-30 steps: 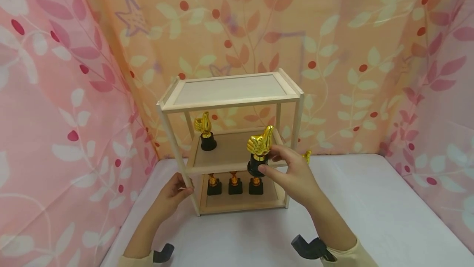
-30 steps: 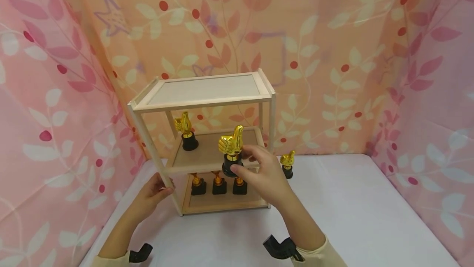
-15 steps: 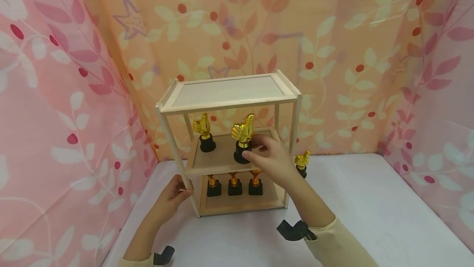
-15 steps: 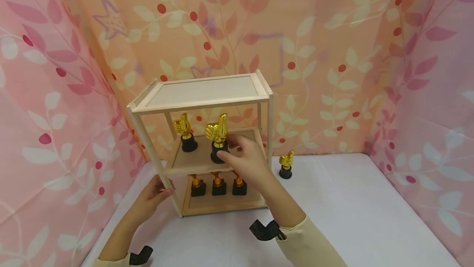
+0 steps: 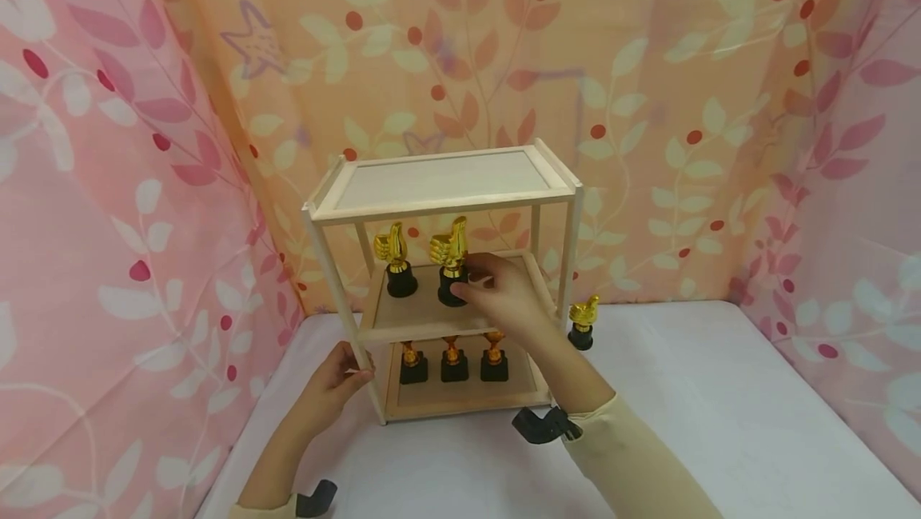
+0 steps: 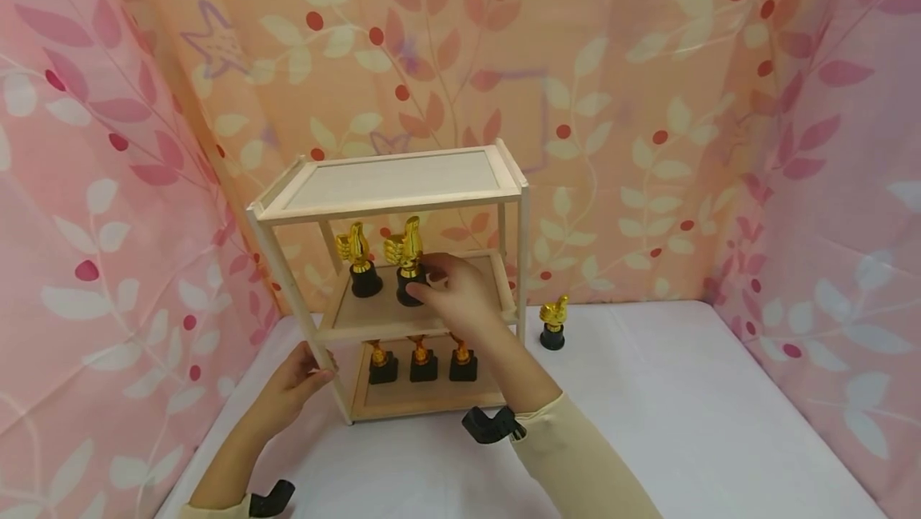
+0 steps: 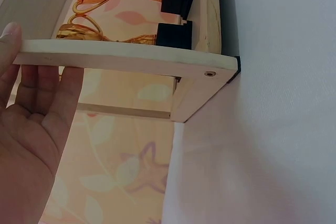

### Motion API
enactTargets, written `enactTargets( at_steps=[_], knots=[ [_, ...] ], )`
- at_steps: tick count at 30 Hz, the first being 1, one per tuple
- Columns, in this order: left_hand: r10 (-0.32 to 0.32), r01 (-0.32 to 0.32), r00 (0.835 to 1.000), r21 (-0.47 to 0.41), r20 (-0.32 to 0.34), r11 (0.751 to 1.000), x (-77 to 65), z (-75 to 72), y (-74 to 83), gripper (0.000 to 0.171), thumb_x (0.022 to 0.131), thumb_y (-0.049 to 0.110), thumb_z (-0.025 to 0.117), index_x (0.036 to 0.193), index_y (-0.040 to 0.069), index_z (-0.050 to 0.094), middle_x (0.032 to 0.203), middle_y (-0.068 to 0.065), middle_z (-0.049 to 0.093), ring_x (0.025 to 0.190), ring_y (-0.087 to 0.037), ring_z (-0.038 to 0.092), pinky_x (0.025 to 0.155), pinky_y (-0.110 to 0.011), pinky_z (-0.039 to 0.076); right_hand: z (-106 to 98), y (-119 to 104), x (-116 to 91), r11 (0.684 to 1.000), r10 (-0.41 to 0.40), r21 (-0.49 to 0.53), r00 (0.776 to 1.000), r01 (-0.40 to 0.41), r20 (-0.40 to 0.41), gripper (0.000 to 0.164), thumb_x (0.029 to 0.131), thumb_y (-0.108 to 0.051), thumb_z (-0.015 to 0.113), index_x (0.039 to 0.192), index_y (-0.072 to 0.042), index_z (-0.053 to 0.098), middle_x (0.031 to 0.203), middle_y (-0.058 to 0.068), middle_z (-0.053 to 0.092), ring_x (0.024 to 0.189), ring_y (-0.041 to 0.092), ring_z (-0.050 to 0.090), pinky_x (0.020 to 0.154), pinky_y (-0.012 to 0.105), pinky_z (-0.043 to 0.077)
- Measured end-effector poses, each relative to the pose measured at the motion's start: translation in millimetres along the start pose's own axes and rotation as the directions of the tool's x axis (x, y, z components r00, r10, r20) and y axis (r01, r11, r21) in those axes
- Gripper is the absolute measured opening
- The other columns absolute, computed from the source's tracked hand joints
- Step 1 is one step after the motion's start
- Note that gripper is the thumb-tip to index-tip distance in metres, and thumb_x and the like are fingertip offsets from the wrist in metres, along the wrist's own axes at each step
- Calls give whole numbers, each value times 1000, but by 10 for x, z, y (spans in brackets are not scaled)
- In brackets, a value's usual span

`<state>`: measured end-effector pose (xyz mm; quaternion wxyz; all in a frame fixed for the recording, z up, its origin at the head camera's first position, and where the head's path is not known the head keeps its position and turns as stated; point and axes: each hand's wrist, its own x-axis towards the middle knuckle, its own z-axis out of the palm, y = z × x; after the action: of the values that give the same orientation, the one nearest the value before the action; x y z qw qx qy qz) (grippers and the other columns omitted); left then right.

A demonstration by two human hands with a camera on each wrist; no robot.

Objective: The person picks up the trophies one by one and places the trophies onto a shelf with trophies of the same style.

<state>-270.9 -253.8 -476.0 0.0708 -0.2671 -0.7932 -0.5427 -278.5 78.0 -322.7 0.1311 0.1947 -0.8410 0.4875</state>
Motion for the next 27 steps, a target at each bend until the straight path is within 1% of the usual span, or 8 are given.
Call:
enactTargets(
  at_steps=[4, 9, 13, 15, 18, 23, 25, 27],
  knots=[
    [16, -16, 1000, -4, 0, 1000, 1, 6, -12, 22, 99, -1, 63, 116, -2, 49, 106, -16, 60, 97, -6, 61, 88, -22, 56, 56, 13, 51, 1000, 17, -1, 1000, -17, -6, 47, 92, -28, 77, 134, -10, 64, 119, 6, 71, 111, 25, 64, 98, 45, 52],
    [17, -17, 1000, -11, -2, 1000, 2, 7, -6, 21, 98, -4, 61, 115, -3, 48, 105, -17, 59, 95, -3, 60, 88, -21, 56, 128, 76, 127, 998, 68, 1, 998, -68, 8, 48, 94, -31, 76, 137, -15, 63, 124, 5, 69, 115, 26, 63, 94, 43, 54],
    [-4, 4, 1000, -12, 3, 1000, -3, 2, -1, 22, 99, 1, 63, 115, -3, 48, 105, -16, 59, 96, -8, 60, 88, -21, 55, 174, 120, 170, 992, 123, -21, 992, -123, 17, 47, 95, -34, 75, 137, -17, 63, 125, 5, 68, 115, 25, 63, 91, 43, 55],
    [-10, 10, 1000, -12, 8, 1000, -8, 3, -1, 23, 100, 5, 64, 116, -2, 48, 106, -15, 59, 97, -11, 61, 89, -21, 55, 195, 137, 184, 990, 141, -33, 990, -140, 20, 47, 95, -34, 75, 138, -18, 62, 127, 4, 67, 116, 25, 62, 92, 43, 55],
    [-10, 10, 1000, -12, 10, 1000, -12, 5, -2, 23, 100, 5, 64, 115, -2, 49, 106, -15, 59, 97, -11, 61, 89, -21, 55, 222, 158, 216, 988, 151, -40, 988, -150, 24, 48, 95, -34, 75, 138, -18, 62, 130, 4, 67, 117, 25, 63, 93, 43, 54],
    [11, -11, 1000, -20, 2, 1000, -8, 6, -11, 22, 98, -6, 61, 116, -3, 48, 105, -16, 59, 98, -4, 60, 89, -21, 55, 257, 176, 292, 987, 148, -62, 989, -146, 29, 49, 95, -35, 74, 139, -17, 61, 131, 4, 67, 116, 25, 63, 94, 44, 54],
    [11, -11, 1000, -22, 1, 1000, -6, 4, -16, 22, 98, -6, 61, 116, -4, 48, 105, -16, 59, 98, -4, 60, 89, -21, 55, 266, 179, 317, 987, 150, -70, 988, -148, 30, 49, 95, -35, 74, 138, -17, 62, 131, 4, 66, 116, 25, 63, 94, 43, 53],
    [0, 0, 1000, -21, 6, 1000, -6, 1, -19, 23, 99, -2, 62, 116, -3, 48, 106, -16, 59, 98, -7, 60, 89, -21, 55, 275, 183, 338, 986, 156, -72, 987, -153, 33, 48, 95, -35, 75, 138, -17, 62, 131, 4, 66, 116, 24, 63, 94, 44, 53]
  ],
)
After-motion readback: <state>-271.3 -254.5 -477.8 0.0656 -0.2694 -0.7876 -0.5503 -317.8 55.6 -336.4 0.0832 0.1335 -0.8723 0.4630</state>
